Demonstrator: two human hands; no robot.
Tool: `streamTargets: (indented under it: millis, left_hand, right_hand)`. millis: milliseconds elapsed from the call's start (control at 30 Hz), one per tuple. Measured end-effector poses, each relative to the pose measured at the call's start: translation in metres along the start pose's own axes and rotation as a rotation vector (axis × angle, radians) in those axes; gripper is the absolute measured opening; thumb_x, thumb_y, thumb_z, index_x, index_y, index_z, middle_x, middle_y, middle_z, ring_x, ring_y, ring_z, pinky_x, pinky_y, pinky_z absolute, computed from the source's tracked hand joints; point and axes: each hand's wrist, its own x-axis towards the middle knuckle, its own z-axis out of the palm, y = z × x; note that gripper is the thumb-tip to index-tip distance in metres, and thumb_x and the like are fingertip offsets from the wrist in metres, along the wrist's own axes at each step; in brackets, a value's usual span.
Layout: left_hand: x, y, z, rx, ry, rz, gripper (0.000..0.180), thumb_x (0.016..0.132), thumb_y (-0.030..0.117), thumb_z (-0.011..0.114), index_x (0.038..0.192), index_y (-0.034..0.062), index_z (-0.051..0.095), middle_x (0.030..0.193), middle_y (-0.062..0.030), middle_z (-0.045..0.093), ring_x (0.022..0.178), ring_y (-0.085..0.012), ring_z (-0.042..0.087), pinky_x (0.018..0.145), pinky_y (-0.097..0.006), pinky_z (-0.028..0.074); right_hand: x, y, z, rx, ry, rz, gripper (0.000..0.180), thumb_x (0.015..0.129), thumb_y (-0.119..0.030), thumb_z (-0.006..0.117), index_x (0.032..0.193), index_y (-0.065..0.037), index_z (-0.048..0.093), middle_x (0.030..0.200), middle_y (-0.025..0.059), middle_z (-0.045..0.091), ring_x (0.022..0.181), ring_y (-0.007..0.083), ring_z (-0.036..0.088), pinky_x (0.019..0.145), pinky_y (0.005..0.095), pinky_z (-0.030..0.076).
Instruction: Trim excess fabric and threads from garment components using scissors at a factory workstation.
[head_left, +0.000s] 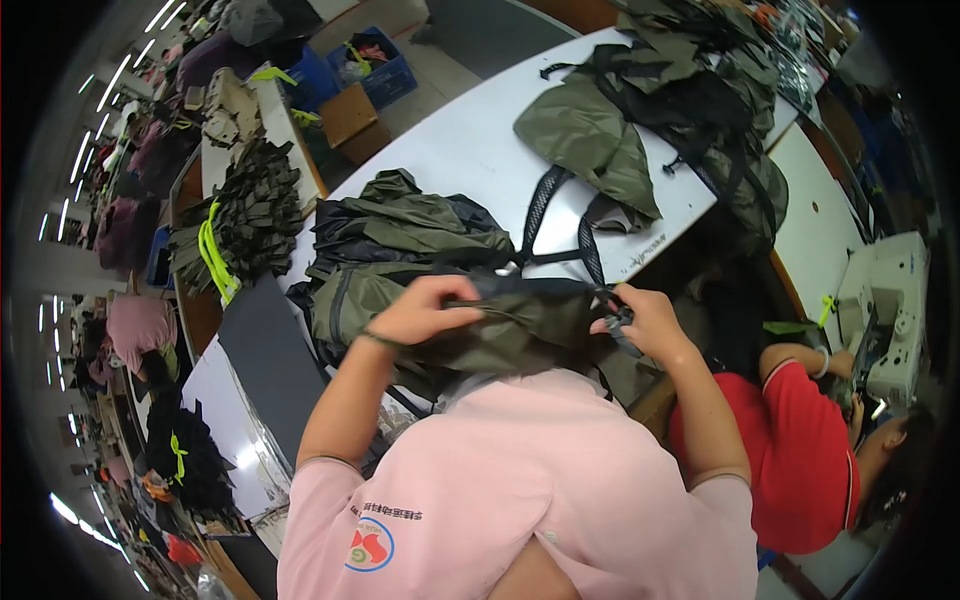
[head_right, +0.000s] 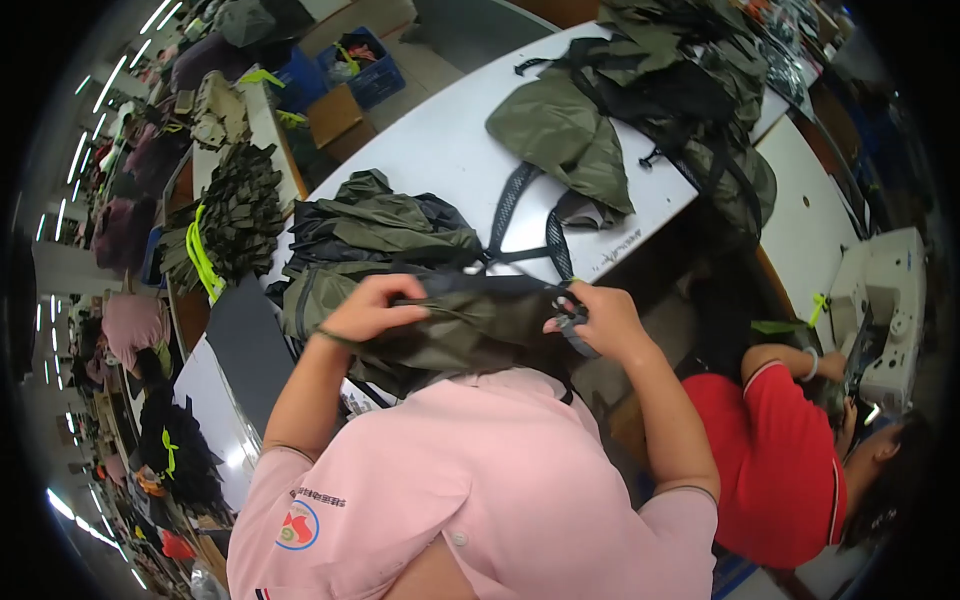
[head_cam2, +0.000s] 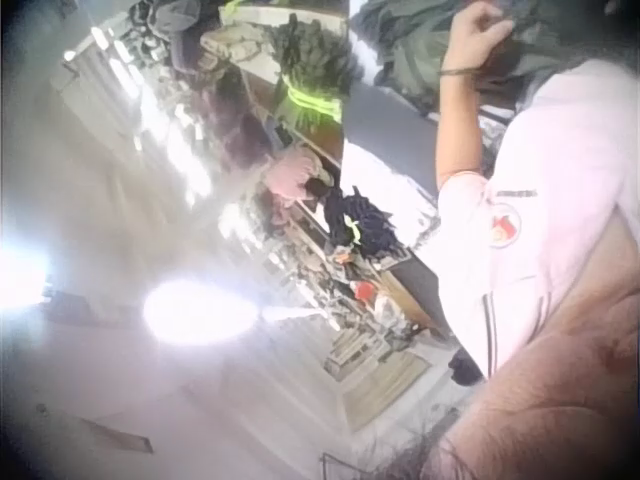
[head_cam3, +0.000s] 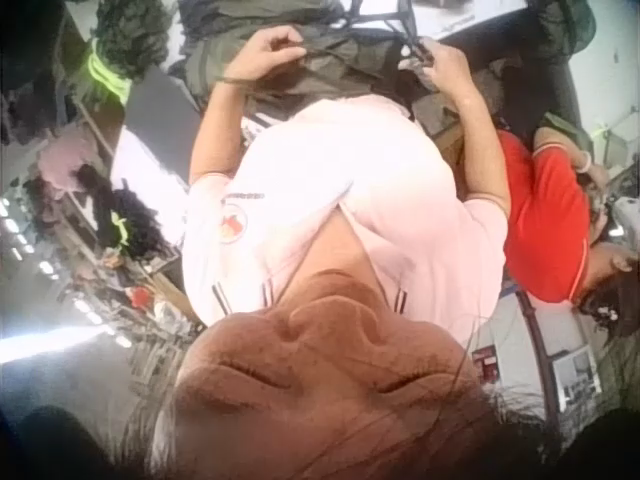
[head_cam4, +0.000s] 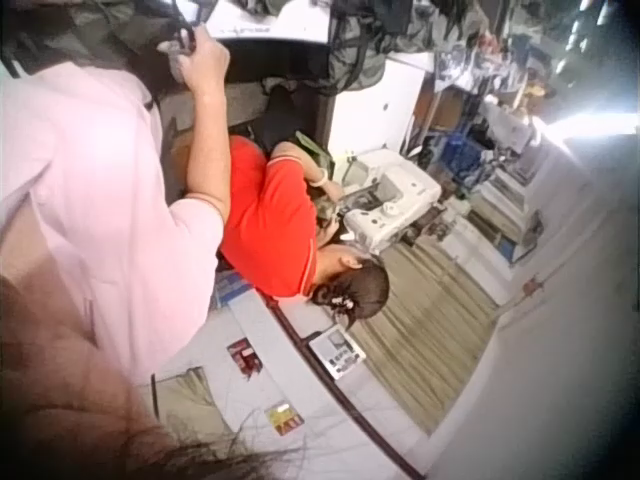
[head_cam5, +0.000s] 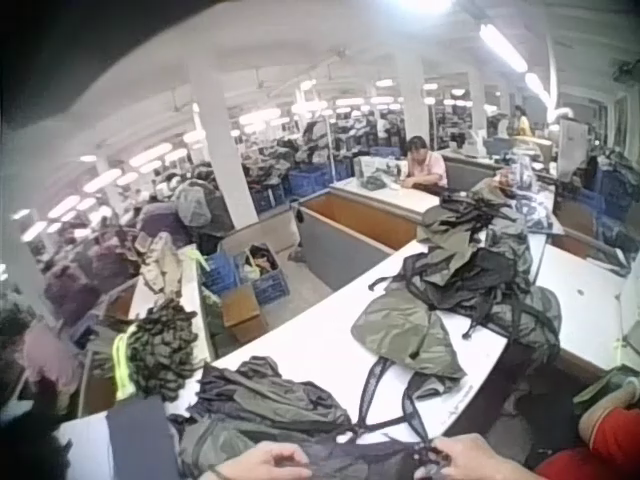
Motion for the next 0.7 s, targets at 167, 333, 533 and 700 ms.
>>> streamTargets:
  millis: [167, 333, 533, 700]
  left_hand:
    - [-0.216, 0.027, -0.119, -0.163, 1.011, 0.111, 0.022, 0.080, 0.013, 0.063, 0.100, 0.0036, 0.062, 0.099, -0.0045, 0.060, 0.091, -0.0154, 0.057, 0.085, -0.029, 0.045]
    - [-0.456, 0.023, -0.165, -0.450, 1.616, 0.166, 0.031, 0.094, 0.022, 0.056, 0.121, 0.0051, 0.057, 0.121, -0.0076, 0.061, 0.111, -0.0212, 0.058, 0.098, -0.039, 0.045]
    - [-0.671, -0.165, -0.212, 0.347, 1.536, -0.749, 0.018, 0.086, 0.024, 0.062, 0.083, 0.0064, 0.064, 0.087, -0.0074, 0.067, 0.086, -0.0229, 0.062, 0.077, -0.042, 0.046]
    - [-0.643, -0.304, -0.161, 0.839, 1.304, -1.679, 0.043, 0.080, 0.034, 0.069, 0.112, 0.0056, 0.062, 0.114, -0.0206, 0.060, 0.108, -0.0344, 0.057, 0.091, -0.045, 0.046]
  right_hand:
    - [0.005, 0.008, 0.018, 0.183, 0.081, 0.164, 0.035, 0.072, -0.022, 0.083, 0.082, -0.002, 0.055, 0.067, 0.0139, 0.059, 0.059, 0.0286, 0.056, 0.058, 0.0350, 0.045]
    - [0.044, -0.014, 0.076, 0.252, -0.065, 0.089, 0.035, 0.075, -0.020, 0.081, 0.089, -0.001, 0.054, 0.078, 0.0117, 0.064, 0.070, 0.0225, 0.061, 0.067, 0.0334, 0.049]
    - [0.089, -0.077, 0.173, 0.301, -0.087, -0.043, 0.042, 0.074, -0.020, 0.080, 0.102, -0.003, 0.054, 0.093, 0.0145, 0.068, 0.087, 0.0338, 0.066, 0.075, 0.0391, 0.050]
    - [0.150, -0.083, 0.228, 0.006, 0.034, 0.100, 0.035, 0.075, -0.018, 0.076, 0.099, -0.007, 0.053, 0.094, 0.0167, 0.068, 0.092, 0.0381, 0.064, 0.076, 0.0434, 0.050]
